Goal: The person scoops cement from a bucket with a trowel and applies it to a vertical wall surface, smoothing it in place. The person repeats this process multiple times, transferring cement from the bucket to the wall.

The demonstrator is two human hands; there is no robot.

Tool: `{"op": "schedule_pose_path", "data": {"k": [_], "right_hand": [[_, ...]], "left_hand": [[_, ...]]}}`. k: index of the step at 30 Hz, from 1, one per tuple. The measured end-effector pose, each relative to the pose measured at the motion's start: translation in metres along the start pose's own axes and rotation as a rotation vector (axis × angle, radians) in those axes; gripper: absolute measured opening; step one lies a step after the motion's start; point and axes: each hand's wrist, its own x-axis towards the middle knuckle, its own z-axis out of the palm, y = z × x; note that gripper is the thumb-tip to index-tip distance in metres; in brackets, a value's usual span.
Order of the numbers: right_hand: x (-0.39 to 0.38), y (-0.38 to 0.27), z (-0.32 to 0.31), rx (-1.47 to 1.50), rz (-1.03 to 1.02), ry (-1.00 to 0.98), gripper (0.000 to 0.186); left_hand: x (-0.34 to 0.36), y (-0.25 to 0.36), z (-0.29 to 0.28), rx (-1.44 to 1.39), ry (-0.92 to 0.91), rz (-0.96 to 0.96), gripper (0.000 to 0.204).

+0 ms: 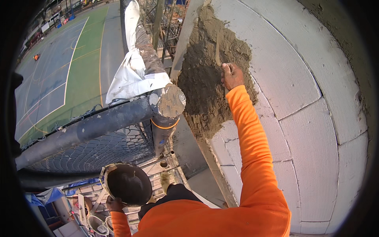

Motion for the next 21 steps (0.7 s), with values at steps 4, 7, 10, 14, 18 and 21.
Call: {"op": "schedule_pose_path", "data": {"k": [4, 7, 10, 14, 18, 21], "right_hand": [[0.030, 0.007, 0.023, -0.865, -0.210, -0.202, 0.038], [0.073, 0.005, 0.046, -1.158, -0.046, -0.369, 0.047], [0.107, -0.001, 0.056, -1.089, 0.074, -0.364, 0.048], [0.130, -0.032, 0.054, -1.236, 0.002, -0.209, 0.041], [0.136, -0.079, 0.031, -1.192, -0.030, -0.153, 0.044], [0.127, -0.100, 0.013, -1.194, -0.036, -0.122, 0.045]], "left_hand": [[-0.001, -0.002, 0.009, -0.058, -0.020, -0.023, 0.018], [-0.009, 0.004, 0.020, 0.036, -0.020, 0.091, 0.018], [-0.025, 0.013, 0.028, -0.114, -0.055, -0.027, 0.017], [-0.040, 0.025, 0.038, -0.132, -0.040, -0.051, 0.019], [-0.047, 0.027, 0.042, -0.168, -0.057, -0.074, 0.020], [-0.046, 0.025, 0.038, -0.145, -0.109, -0.070, 0.020]]}}
